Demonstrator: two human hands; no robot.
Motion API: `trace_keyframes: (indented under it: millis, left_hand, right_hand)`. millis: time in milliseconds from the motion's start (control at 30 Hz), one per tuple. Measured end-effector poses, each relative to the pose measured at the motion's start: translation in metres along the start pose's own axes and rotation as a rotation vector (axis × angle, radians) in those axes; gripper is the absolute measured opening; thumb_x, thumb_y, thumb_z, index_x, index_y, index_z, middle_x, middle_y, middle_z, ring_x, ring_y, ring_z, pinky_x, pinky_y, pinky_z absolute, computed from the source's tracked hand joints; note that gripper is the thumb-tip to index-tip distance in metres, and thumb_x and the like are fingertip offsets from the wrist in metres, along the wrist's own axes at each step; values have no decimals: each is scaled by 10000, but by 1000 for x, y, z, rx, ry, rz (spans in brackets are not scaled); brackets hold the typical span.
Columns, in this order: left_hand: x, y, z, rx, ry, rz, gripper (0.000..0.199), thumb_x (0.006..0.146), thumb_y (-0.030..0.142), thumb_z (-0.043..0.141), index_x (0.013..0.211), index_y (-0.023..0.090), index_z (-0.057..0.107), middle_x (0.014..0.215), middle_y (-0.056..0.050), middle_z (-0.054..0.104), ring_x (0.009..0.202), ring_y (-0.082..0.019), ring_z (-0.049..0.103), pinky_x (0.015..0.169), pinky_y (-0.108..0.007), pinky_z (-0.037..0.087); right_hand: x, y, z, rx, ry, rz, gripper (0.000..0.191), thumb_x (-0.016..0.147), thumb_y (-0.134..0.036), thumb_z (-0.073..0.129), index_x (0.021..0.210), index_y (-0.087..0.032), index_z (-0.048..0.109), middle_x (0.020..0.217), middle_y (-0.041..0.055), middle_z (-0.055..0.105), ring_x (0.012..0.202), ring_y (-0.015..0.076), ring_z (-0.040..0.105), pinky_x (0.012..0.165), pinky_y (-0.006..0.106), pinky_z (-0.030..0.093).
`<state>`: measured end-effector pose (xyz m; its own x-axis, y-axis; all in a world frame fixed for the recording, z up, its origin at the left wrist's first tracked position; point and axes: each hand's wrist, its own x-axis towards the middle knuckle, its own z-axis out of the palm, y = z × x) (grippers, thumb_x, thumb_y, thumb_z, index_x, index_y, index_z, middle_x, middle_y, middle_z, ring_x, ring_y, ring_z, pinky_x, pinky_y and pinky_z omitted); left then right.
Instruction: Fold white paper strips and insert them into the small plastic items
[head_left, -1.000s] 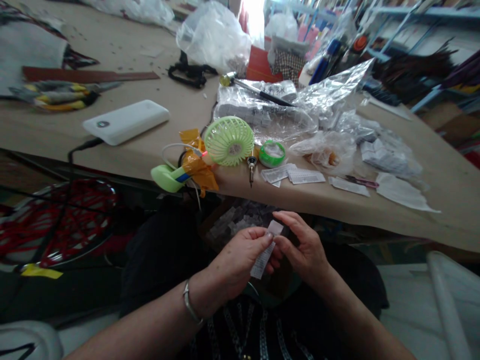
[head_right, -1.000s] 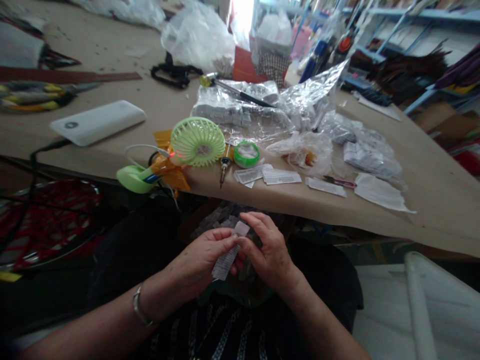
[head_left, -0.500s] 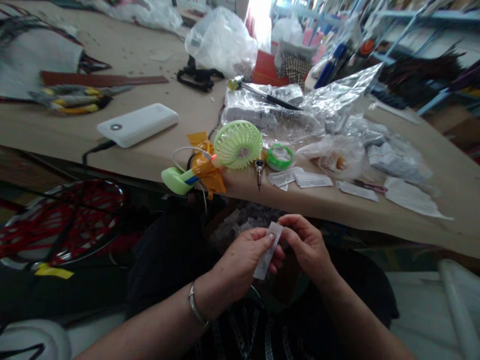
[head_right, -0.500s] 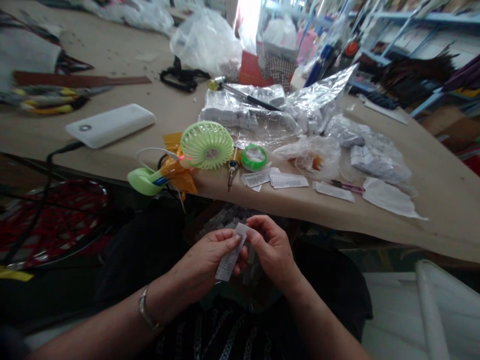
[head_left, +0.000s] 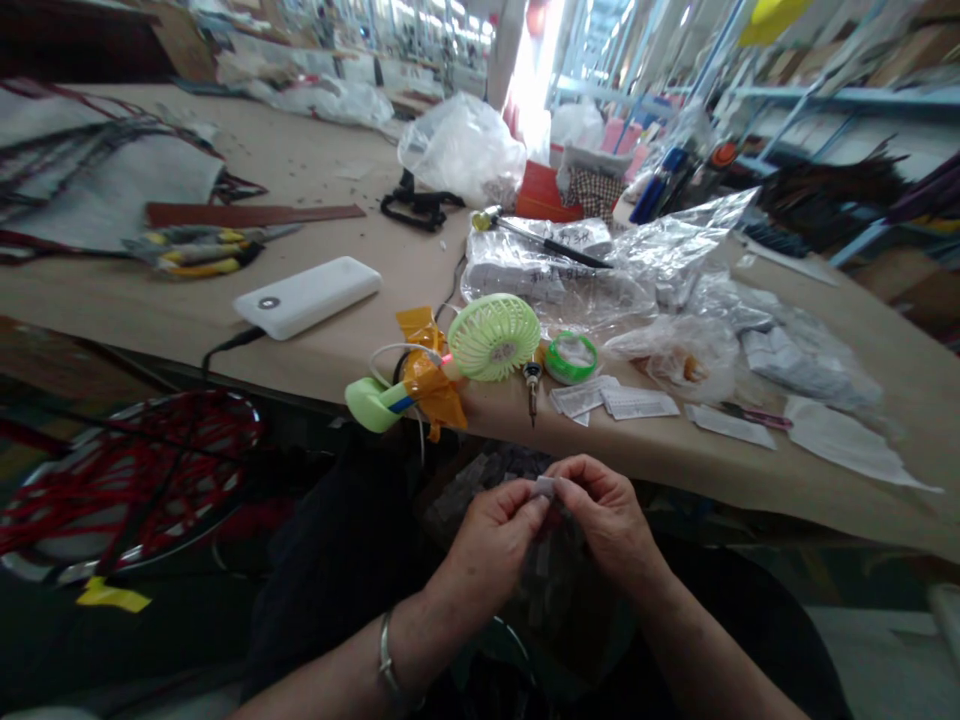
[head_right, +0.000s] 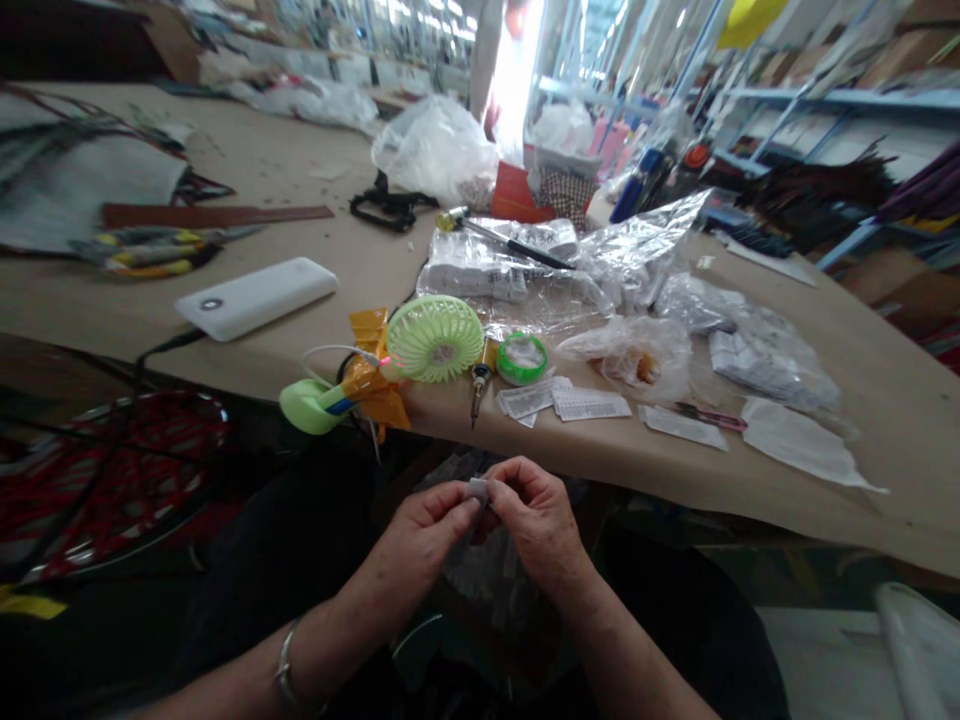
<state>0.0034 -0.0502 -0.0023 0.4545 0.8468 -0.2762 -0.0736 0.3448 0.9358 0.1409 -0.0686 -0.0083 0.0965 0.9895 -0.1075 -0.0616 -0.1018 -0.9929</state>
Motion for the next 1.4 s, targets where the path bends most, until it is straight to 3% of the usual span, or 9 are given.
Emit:
trace_keyframes:
  millis: [133, 267, 600, 1400]
  left_hand:
    - [9, 9, -9, 190, 106, 155, 155, 788, 229, 536, 788, 133, 657, 712, -13, 627, 673, -118, 530, 638, -213, 414]
    - [19, 16, -16, 341, 179, 256, 164, 803, 249, 531, 788, 145, 657, 691, -2, 630, 641, -116, 537, 603, -206, 416]
    - [34, 20, -24, 539, 221, 426, 178, 824, 217, 511, 731, 151, 647, 632, 20, 617, 581, -87, 533, 558, -180, 393]
    - [45, 18, -24, 545, 276, 436, 190, 823, 244, 511, 726, 160, 652, 623, 22, 609, 584, -94, 528, 576, -183, 397]
  right_hand:
    - [10, -7, 5, -163, 38, -126, 134, 762, -287, 592, 722, -160, 578, 691, -8, 575, 602, 89, 492, 557, 196, 413]
    - [20, -9, 6, -348, 76, -164, 135, 779, -288, 570, 737, -159, 578, 641, -27, 522, 557, 81, 436, 522, 193, 375]
    - [37, -7, 8, -546, 150, -314, 106, 793, -247, 539, 730, -169, 571, 619, -35, 527, 559, 85, 463, 542, 189, 384]
    - [47, -6, 8, -611, 182, -416, 95, 817, -238, 522, 748, -186, 560, 629, -41, 527, 561, 90, 475, 568, 196, 390]
